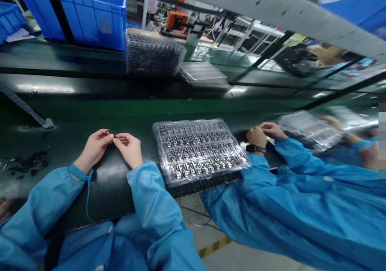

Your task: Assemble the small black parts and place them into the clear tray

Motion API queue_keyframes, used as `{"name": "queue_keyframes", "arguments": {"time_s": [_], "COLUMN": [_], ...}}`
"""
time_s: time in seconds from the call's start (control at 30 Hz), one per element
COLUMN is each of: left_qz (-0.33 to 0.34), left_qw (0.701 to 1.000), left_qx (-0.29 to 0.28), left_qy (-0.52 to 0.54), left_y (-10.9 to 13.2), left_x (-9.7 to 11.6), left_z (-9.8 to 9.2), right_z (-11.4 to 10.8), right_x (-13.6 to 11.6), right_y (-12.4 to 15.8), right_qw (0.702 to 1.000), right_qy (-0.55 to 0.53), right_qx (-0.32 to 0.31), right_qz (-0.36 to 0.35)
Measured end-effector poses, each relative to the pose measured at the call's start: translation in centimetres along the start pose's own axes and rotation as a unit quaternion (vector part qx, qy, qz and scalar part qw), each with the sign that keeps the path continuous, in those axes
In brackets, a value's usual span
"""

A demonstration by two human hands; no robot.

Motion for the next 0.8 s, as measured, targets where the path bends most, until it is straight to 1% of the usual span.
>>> {"name": "queue_keyframes", "arguments": {"time_s": [0.1,0.23,0.3,0.33,0.37,0.4,0.43,0.5,0.53,0.57,0.6,0.63,0.7,0.73,0.8], "left_qz": [-0.011,-0.028,-0.020,-0.009,0.006,0.025,0.045,0.081,0.095,0.107,0.116,0.123,0.135,0.138,0.137], "left_qw": [1.000,0.998,0.998,0.998,0.997,0.995,0.991,0.977,0.967,0.958,0.948,0.939,0.923,0.917,0.910], "left_qx": [-0.020,-0.047,-0.060,-0.065,-0.065,-0.056,-0.041,-0.007,0.002,0.002,-0.005,-0.015,-0.027,-0.028,-0.025], "left_qy": [0.015,0.011,-0.006,-0.024,-0.050,-0.082,-0.120,-0.199,-0.235,-0.267,-0.296,-0.322,-0.361,-0.373,-0.389], "left_y": [0.1,0.3,0.3,0.3,0.2,0.2,0.2,0.2,0.2,0.3,0.4,0.5,0.8,0.9,1.0], "left_x": [-0.1,-0.2,0.0,0.1,0.2,0.3,0.3,0.2,0.1,-0.1,-0.4,-0.6,-0.8,-0.8,-0.7], "left_z": [0.6,1.4,1.6,1.6,1.5,1.2,0.9,0.4,0.3,0.5,0.8,1.2,1.7,1.8,1.8], "right_z": [-0.8,-0.6,-1.0,-1.6,-2.7,-4.2,-6.1,-10.8,-13.2,-15.5,-17.6,-19.5,-22.3,-23.2,-24.1], "right_x": [-0.6,-1.8,-3.3,-4.5,-5.8,-7.4,-9.0,-11.9,-12.8,-13.1,-12.7,-11.7,-8.6,-6.9,-3.7], "right_y": [0.1,0.1,0.3,0.4,0.5,0.5,0.4,0.0,-0.5,-1.1,-1.7,-2.4,-3.5,-3.8,-4.2], "right_qw": [0.999,0.999,0.999,0.998,0.996,0.994,0.990,0.974,0.963,0.952,0.944,0.936,0.919,0.910,0.893], "right_qy": [0.028,0.041,0.054,0.066,0.083,0.104,0.129,0.196,0.236,0.274,0.306,0.330,0.361,0.372,0.389], "right_qx": [0.029,0.004,-0.003,0.002,0.012,0.030,0.054,0.106,0.123,0.128,0.126,0.119,0.102,0.092,0.067], "right_qz": [-0.002,-0.001,-0.003,-0.007,-0.012,-0.019,-0.029,-0.047,-0.047,-0.032,-0.005,0.032,0.118,0.157,0.216]}}
Point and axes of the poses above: each hand's wrist, its own y-axis away from the middle knuckle, its own z-axis out of the palm, x = y × z, the point moved 9 cm from there along -y, towards the middle knuckle, and after that the axes turned 10 degrees about -z, right-handed, at the moved point
